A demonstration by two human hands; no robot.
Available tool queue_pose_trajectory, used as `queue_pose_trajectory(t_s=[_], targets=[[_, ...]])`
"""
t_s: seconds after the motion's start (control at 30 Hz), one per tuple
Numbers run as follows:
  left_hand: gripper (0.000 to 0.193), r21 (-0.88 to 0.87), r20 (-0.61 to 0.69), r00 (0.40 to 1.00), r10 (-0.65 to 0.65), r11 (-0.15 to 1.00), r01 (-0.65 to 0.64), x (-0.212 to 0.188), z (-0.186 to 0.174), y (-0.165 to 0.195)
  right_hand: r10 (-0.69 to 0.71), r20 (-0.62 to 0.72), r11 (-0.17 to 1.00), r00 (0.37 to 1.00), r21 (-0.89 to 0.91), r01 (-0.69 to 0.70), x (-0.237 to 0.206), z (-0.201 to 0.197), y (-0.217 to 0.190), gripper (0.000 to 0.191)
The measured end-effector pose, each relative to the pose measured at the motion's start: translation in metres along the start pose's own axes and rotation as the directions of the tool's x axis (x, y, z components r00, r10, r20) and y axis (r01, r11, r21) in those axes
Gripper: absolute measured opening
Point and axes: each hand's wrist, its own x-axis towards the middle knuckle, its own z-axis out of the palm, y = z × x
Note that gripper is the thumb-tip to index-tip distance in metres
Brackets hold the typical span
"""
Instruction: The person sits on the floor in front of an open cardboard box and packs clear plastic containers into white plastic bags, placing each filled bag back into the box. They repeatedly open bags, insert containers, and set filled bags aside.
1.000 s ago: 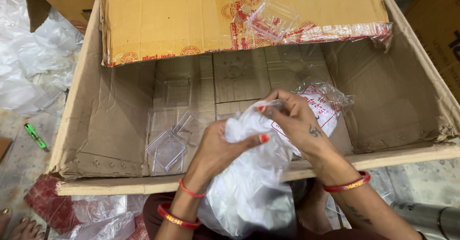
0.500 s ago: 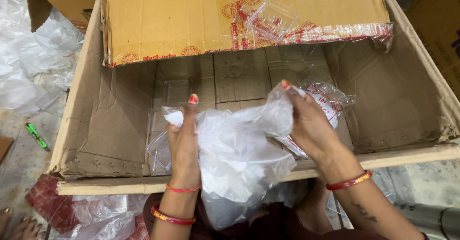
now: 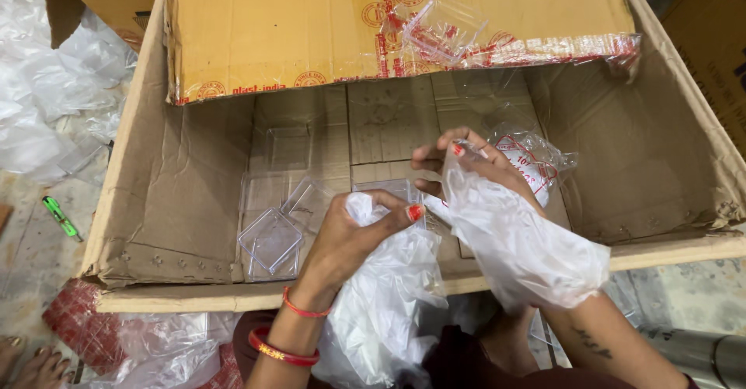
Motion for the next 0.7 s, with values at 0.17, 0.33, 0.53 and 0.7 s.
queue_pose_trajectory(t_s=[0.17, 0.33, 0.53, 0.7], targets=[[0.030, -0.039, 0.162, 0.985, -0.064, 0.997, 0.071, -0.002, 0.005, 0.008, -0.034, 0.100, 0.959, 0.994, -0.276, 0.060, 0.008, 0.012, 0.010, 0.017], [0.016, 0.018, 0.157, 0.986, -0.050, 0.999, 0.048, -0.002, 0.001, 0.000, -0.084, 0.057, 0.868, 0.995, -0.487, 0.101, 0.004, 0.017, 0.008, 0.016], [0.009, -0.110, -0.067, 0.996, 0.059, 0.992, -0.066, -0.002, -0.008, -0.005, -0.124, 0.196, 0.992, 0.973, 0.021, 0.122, -0.006, 0.020, -0.004, 0.013], [0.013, -0.054, -0.168, 0.984, 0.055, 0.996, -0.065, -0.005, -0.007, 0.003, -0.055, -0.095, 0.862, 0.994, -0.508, -0.001, 0.000, 0.014, 0.005, 0.029]])
